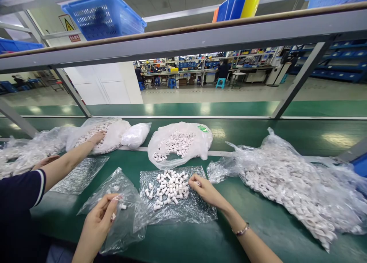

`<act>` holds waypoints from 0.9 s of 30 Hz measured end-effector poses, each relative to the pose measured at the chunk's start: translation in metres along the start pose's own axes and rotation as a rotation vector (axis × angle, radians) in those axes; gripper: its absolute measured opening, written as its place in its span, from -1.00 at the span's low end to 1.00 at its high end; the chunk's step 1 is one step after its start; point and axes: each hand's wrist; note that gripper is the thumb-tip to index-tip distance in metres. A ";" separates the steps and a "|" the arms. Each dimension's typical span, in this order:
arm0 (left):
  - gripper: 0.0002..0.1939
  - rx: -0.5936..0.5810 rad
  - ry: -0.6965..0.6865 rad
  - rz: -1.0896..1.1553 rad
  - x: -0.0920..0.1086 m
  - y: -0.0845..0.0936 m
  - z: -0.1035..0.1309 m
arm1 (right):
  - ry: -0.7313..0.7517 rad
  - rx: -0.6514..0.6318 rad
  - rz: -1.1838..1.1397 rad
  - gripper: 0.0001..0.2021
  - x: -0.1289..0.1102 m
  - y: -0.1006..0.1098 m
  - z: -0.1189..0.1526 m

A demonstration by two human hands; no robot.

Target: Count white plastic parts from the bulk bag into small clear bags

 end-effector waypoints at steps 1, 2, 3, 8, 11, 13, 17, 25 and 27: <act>-0.42 -0.002 0.003 0.004 0.000 -0.001 0.000 | 0.019 0.010 0.119 -0.73 -0.003 -0.006 0.003; -0.43 -0.004 0.007 0.009 -0.001 -0.001 0.000 | 0.029 0.017 0.234 -0.77 -0.005 -0.011 0.005; -0.43 -0.005 0.011 0.013 -0.001 -0.001 0.000 | 0.034 0.022 0.338 -0.80 -0.007 -0.016 0.006; -0.43 -0.009 0.015 0.023 -0.003 0.000 0.001 | 0.048 0.088 0.449 -0.87 -0.009 -0.027 0.004; -0.43 -0.028 0.028 0.023 -0.004 0.002 0.001 | -0.035 0.073 0.062 -0.75 -0.007 -0.021 0.001; -0.44 -0.040 0.038 0.027 -0.003 0.004 0.001 | -0.122 0.007 -0.261 -0.66 -0.008 -0.016 0.003; -0.49 -0.060 0.020 -0.011 0.004 0.004 0.002 | -0.188 -0.158 -0.556 -0.62 -0.031 -0.014 0.012; -0.70 -0.125 -0.276 -0.422 0.040 -0.007 0.005 | 0.475 -0.206 0.467 -0.91 -0.138 -0.119 0.018; -0.72 -0.074 -0.299 -0.533 0.043 -0.008 0.007 | 0.779 -0.180 0.684 -0.82 -0.151 -0.155 0.007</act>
Point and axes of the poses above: each hand's wrist, its own z-axis away from the middle knuckle, its own y-axis out of the back of the hand, x = y × z, and after that the axes turned 8 degrees about -y, right-handed
